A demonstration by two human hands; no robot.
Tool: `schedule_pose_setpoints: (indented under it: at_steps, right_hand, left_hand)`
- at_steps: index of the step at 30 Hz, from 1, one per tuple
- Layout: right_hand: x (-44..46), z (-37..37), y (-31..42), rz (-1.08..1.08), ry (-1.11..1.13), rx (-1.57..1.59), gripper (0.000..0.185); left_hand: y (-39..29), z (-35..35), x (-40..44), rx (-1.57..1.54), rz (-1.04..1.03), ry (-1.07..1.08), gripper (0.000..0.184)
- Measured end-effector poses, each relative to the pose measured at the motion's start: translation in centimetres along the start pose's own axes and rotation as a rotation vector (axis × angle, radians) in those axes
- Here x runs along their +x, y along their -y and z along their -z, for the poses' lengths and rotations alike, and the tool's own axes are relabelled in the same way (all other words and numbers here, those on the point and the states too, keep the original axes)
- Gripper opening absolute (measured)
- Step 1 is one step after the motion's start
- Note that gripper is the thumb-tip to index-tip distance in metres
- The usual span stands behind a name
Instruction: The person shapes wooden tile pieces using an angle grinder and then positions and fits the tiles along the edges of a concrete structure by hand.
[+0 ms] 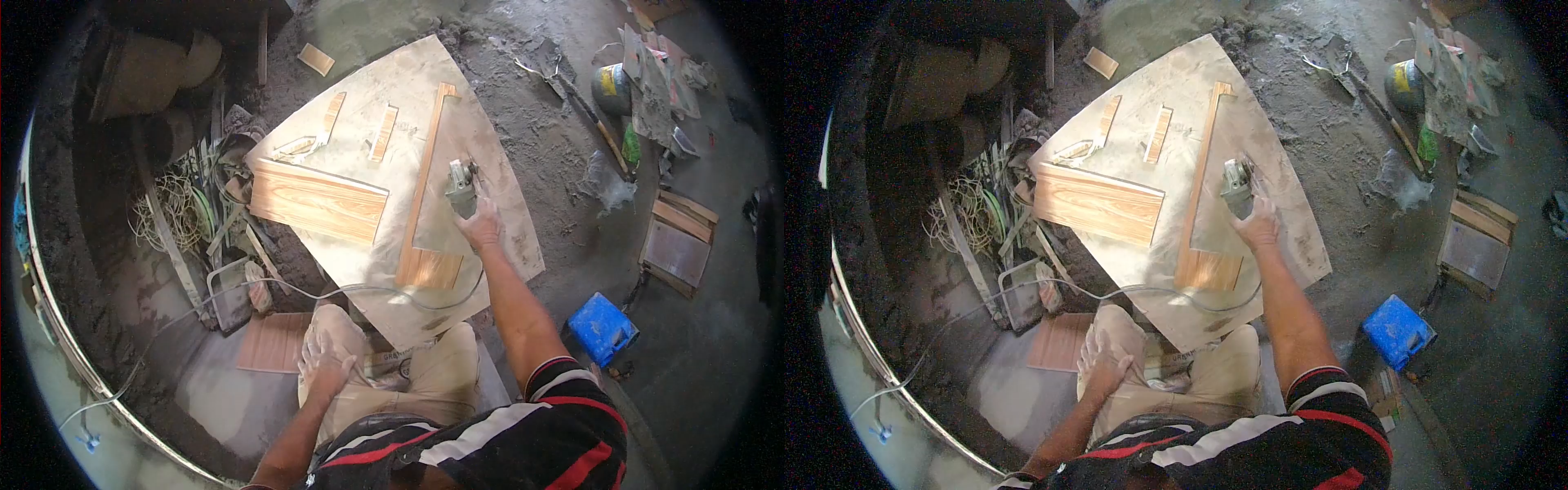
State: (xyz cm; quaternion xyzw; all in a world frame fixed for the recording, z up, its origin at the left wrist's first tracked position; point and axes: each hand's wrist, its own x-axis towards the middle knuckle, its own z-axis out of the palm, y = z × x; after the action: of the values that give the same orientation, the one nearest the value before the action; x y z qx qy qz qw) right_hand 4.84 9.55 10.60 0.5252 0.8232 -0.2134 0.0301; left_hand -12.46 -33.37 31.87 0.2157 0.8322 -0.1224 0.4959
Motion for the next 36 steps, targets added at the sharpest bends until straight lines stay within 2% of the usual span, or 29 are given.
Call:
schedule_pose_setpoints:
  at_steps: [7, 9, 11, 12, 13, 14, 15, 16, 17, 20, 21, 22, 23, 25, 27, 28, 29, 30, 31, 32, 34, 35, 36]
  right_hand:
    - [-2.3, 1.4, 1.4, -0.152, 0.042, 0.003, 0.085]
    - [-3.2, 1.5, 1.5, -0.198, 0.033, 0.015, 0.095]
    - [-4.9, -1.3, -2.5, -0.177, 0.017, 0.064, 0.101]
    - [-6.0, 1.1, -0.8, -0.294, 0.013, 0.124, 0.098]
    - [-6.8, 0.6, -1.9, -0.314, 0.049, 0.141, 0.094]
    - [-7.7, 2.2, -2.0, -0.087, -0.081, 0.149, 0.085]
    - [-8.7, 5.2, 0.1, -0.29, 0.105, 0.267, 0.085]
    - [-9.6, 6.0, 0.7, -0.251, 0.065, 0.329, 0.082]
    - [-11.0, 5.3, -2.1, -0.229, 0.025, 0.377, 0.079]
    - [-15.9, 9.2, -3.1, -0.267, -0.003, 0.097, 0.081]
    - [-17.1, 9.9, -3.7, -0.228, -0.012, 0.224, 0.077]
    - [-18.3, 10.6, -4.4, -0.189, -0.016, 0.352, 0.073]
    - [-19.7, 12.3, -3.6, -0.197, 0.044, 0.361, 0.068]
    - [-20.5, 14.5, -3.4, -0.179, 0.088, 0.38, 0.063]
    - [-20.5, 14.5, -4.5, -0.043, 0.292, 0.583, 0.058]
    - [-19.9, 15.5, -3.4, -0.013, 0.284, 0.578, 0.058]
    - [-19.8, 18.1, -0.4, 0.008, 0.356, 0.652, 0.055]
    - [-20.1, 21.6, 3.9, 0.024, 0.427, 0.721, 0.051]
    - [-20.1, 25.5, 9.1, 0.093, 0.39, 0.659, 0.048]
    - [-19.6, 28.6, 14.1, 0.148, 0.342, 0.594, 0.046]
    - [-17.6, 31.0, 20.3, 0.319, 0.401, 0.91, 0.04]
    - [-17.9, 34.2, 26.1, 0.254, 0.401, 0.882, 0.04]
    - [-18.8, 37.3, 32.7, 0.19, 0.404, 0.855, 0.039]
  left_hand:
    - [0.1, 0.0, -0.2, -0.015, 0.006, 0.005, 0.103]
    - [-0.3, 0.1, -0.5, 0.013, 0.007, -0.002, 0.101]
    - [0.4, 0.5, -1.4, 0.035, 0.049, -0.029, 0.095]
    - [0.3, 0.0, -1.8, 0.008, 0.042, -0.047, 0.091]
    - [0.2, -0.3, -2.0, -0.022, 0.031, -0.065, 0.088]
    - [0.1, -0.6, -1.9, -0.049, 0.017, -0.085, 0.084]
    - [0.3, -0.7, -1.9, -0.082, -0.002, -0.113, 0.081]
    - [0.4, -0.7, -1.8, -0.114, -0.02, -0.134, 0.078]
    - [0.6, -0.6, -1.9, -0.154, -0.039, -0.158, 0.074]
    - [2.0, -0.2, -2.4, -0.269, -0.133, -0.336, 0.065]
    - [2.8, -0.1, -2.9, -0.304, -0.191, -0.443, 0.062]
    - [3.8, 0.8, -3.8, -0.353, -0.265, -0.559, 0.059]
    - [4.2, 5.6, -7.3, -0.542, -0.358, -0.28, 0.059]
    - [3.4, 14.9, -16.4, -0.973, -0.394, -0.331, 0.046]
    - [5.6, 22.4, -24.4, -1.118, -0.474, -0.677, 0.046]
    - [8.2, 25.3, -27.1, -0.948, -0.406, -1.069, 0.044]
    - [10.9, 28.2, -30.0, -1.197, -0.334, -1.162, 0.038]
    - [14.9, 31.6, -31.7, -0.872, -0.264, -1.696, 0.035]
    - [18.3, 34.4, -33.6, -1.068, -0.3, -1.86, 0.039]
    - [22.3, 37.5, -35.5, -1.299, -0.41, -1.983, 0.045]
    - [30.8, 43.8, -38.2, -1.662, -0.645, -2.139, 0.06]
    - [36.4, 46.1, -38.6, -1.67, -0.687, -2.15, 0.078]
    - [39.0, 48.6, -40.0, -1.842, -0.663, -2.122, 0.091]
